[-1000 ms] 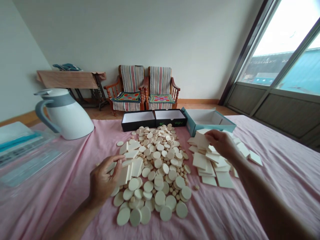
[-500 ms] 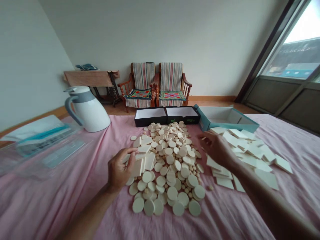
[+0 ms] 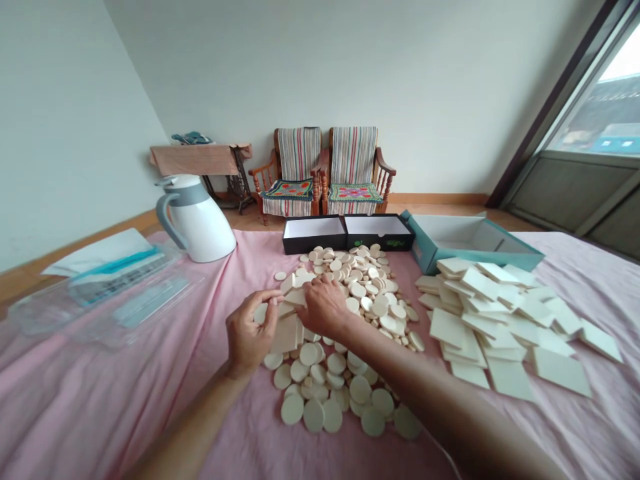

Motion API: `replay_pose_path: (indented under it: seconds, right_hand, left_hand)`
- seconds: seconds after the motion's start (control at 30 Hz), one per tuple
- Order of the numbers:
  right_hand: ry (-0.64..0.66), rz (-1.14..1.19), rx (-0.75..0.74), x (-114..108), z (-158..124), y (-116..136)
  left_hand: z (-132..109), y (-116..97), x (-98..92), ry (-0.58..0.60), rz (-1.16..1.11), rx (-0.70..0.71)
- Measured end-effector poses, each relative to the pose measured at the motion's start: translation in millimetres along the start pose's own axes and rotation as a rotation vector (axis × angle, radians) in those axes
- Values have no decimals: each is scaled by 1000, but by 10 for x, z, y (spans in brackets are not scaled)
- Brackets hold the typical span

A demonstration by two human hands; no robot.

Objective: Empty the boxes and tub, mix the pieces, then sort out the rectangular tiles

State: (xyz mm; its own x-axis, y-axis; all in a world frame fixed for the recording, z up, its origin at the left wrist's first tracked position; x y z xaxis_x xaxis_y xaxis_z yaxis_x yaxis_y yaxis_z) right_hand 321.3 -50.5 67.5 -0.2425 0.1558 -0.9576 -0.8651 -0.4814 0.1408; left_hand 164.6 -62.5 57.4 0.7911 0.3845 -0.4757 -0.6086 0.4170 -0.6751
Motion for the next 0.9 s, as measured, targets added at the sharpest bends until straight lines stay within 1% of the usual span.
replay_pose_path:
  seconds: [0.1, 0.17, 0.27, 0.33, 0.4, 0.5, 0.6, 0.67, 0.73, 0.77, 0.83, 0.9]
  right_hand:
    - [18, 27, -25, 20, 25, -35]
    - [7, 48, -28, -1, -35, -71]
    - [-63, 77, -13, -109, -234, -170]
    - [-123, 88, 17, -230, -430, -306]
    - [-184, 71, 78, -378, -663, -524]
    - [-283, -28, 227, -621, -1063, -986]
    - [-390, -182, 455, -838, -1472, -1516]
    - [-426, -293, 554, -940, -1687, -1806]
    - [-452, -358, 612, -1001, -1820, -1985]
    - [-464, -372, 626, -1017, -1852, -2019]
    - [-471, -351, 598, -1019, -1855, -1969]
    - [-399, -236, 466, -975, -1801, -1780]
  left_hand:
    - [0, 6, 5, 13, 12, -11]
    - [1, 13, 7, 14, 21, -18]
    - [2, 25, 11, 20, 25, -30]
    - [1, 29, 16, 26, 18, -31]
    - [-2, 29, 22, 29, 15, -21]
    - [-9, 21, 36, 26, 24, -2]
    - [-17, 14, 52, 23, 31, 13]
    - [-19, 16, 59, 24, 36, 14]
    - [-18, 24, 63, 27, 51, 4]
    - [-17, 29, 64, 29, 60, -2]
    - [-13, 38, 63, 28, 72, -6]
    - [-10, 40, 61, 26, 73, -3]
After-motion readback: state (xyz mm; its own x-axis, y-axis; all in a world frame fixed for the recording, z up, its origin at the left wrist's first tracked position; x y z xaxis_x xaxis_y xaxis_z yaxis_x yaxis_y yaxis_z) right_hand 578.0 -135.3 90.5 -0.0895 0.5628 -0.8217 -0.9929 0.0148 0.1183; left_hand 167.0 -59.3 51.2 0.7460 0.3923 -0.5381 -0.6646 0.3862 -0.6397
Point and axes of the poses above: each hand's wrist, its own z-axis towards the middle knuckle, its own x-axis out of the palm, y = z × x, the point moved 2 cm from there along z, towards the middle knuckle, and after that the axes turned 13 degrees about -x, right-handed, at the moved point
